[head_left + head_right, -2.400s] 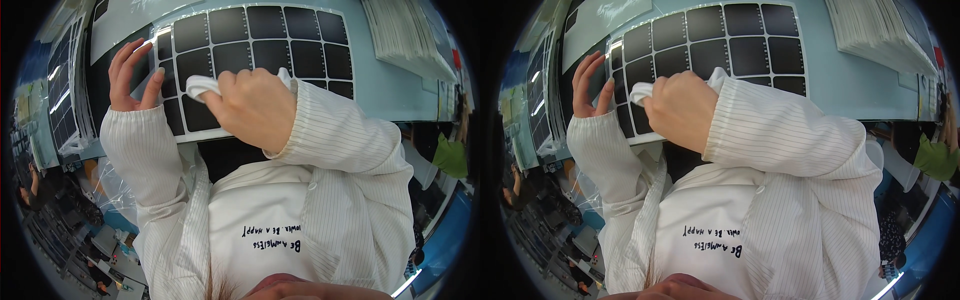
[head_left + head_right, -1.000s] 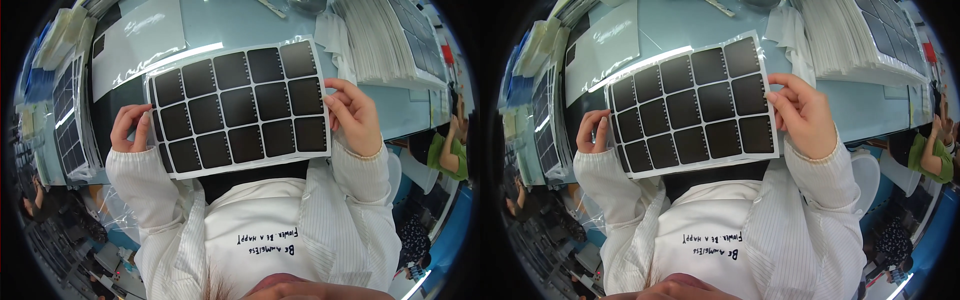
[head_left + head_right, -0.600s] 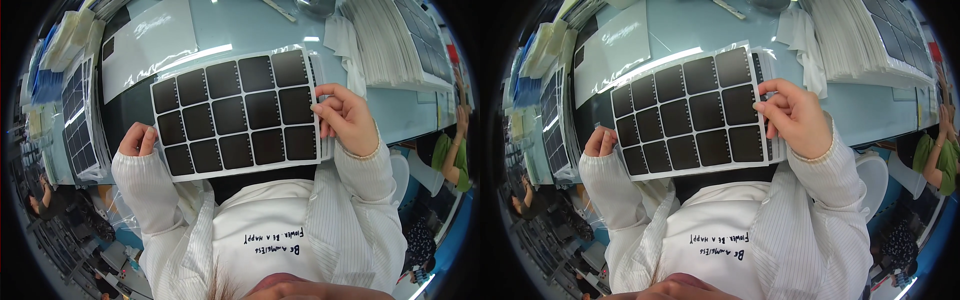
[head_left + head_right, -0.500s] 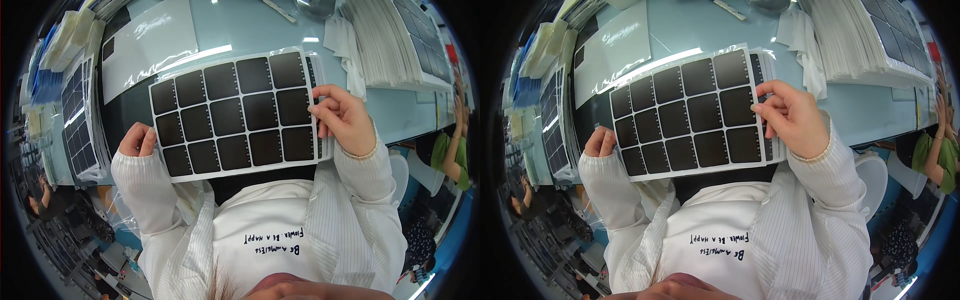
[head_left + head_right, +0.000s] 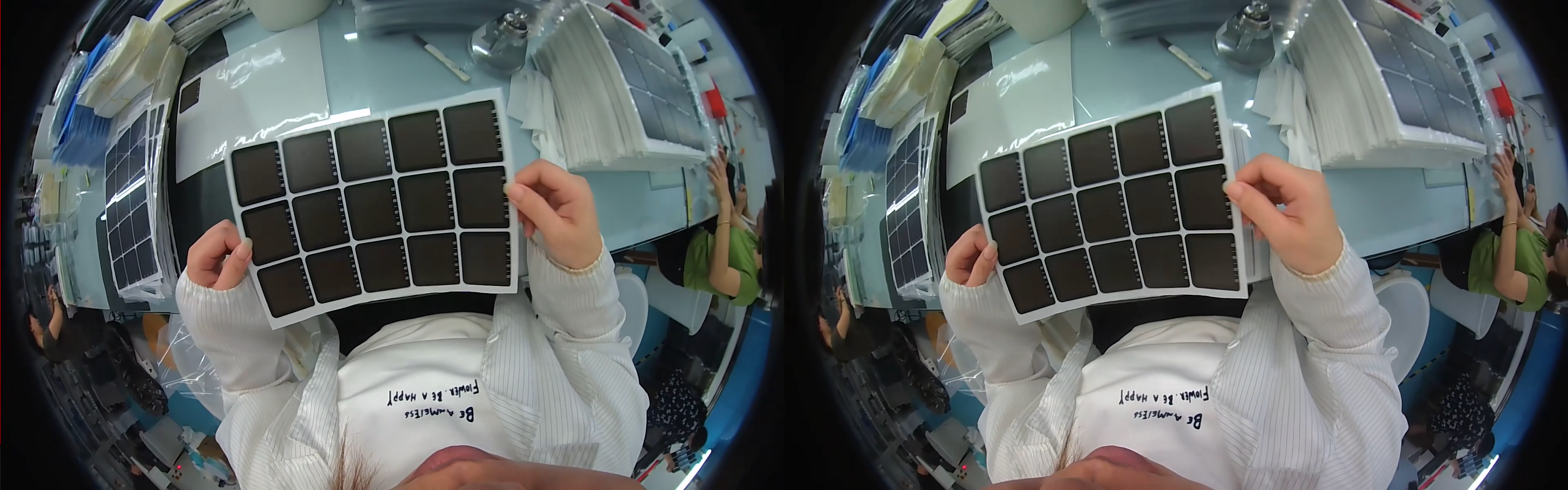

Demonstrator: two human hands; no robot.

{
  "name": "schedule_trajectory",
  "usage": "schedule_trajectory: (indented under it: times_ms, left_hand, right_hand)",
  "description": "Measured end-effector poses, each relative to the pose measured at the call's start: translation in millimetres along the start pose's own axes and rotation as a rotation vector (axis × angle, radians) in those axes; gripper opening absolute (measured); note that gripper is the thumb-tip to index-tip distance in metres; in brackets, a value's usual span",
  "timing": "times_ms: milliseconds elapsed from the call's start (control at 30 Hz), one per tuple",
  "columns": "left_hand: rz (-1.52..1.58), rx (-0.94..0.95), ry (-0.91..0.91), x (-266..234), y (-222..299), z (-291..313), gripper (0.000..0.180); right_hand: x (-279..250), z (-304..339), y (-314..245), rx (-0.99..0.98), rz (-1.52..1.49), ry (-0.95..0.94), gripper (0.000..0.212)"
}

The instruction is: The recorder is assembling small solar panel components by peeling films, placing them on substrates, and cleaning them.

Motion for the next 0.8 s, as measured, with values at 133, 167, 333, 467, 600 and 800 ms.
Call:
schedule_trajectory:
  times_ms: [133,167,333,467,600,800]
  left_hand:
    - [-0.17,0.165,0.173,0.3,37.1,-4.4,0.015]
    - [-0.166,0.183,0.181,0.8,42.3,-5.2,0.015]
    - [-0.252,0.287,0.205,7.0,61.2,-7.0,0.014]
    - [-0.274,0.329,0.202,5.6,67.6,-5.8,0.012]
    - [-0.269,0.324,0.197,6.5,76.7,-7.1,0.011]
    - [-0.303,0.415,0.209,5.8,95.8,-21.3,0.012]
  right_hand:
    - [-20.6,14.3,-22.7,-0.261,0.031,0.108,0.01]
    - [-23.9,16.8,-23.8,-0.276,0.041,0.116,0.01]
    - [-34.9,27.7,-29.8,-0.508,0.075,0.196,0.011]
    - [-40.1,29.8,-31.0,-0.559,0.123,0.19,0.01]
    - [-45.4,33.0,-34.7,-0.59,0.127,0.209,0.01]
    - [-55.6,37.1,-49.7,-0.634,0.143,0.289,0.007]
Point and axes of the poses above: each hand's wrist, its own z-axis away from the middle knuckle, its own x-axis out of the palm, y = z × x, the point moved 4 cm from there along -z, towards the middle knuckle, and after that the axes turned 8 degrees about x, right-handed, at the moved point
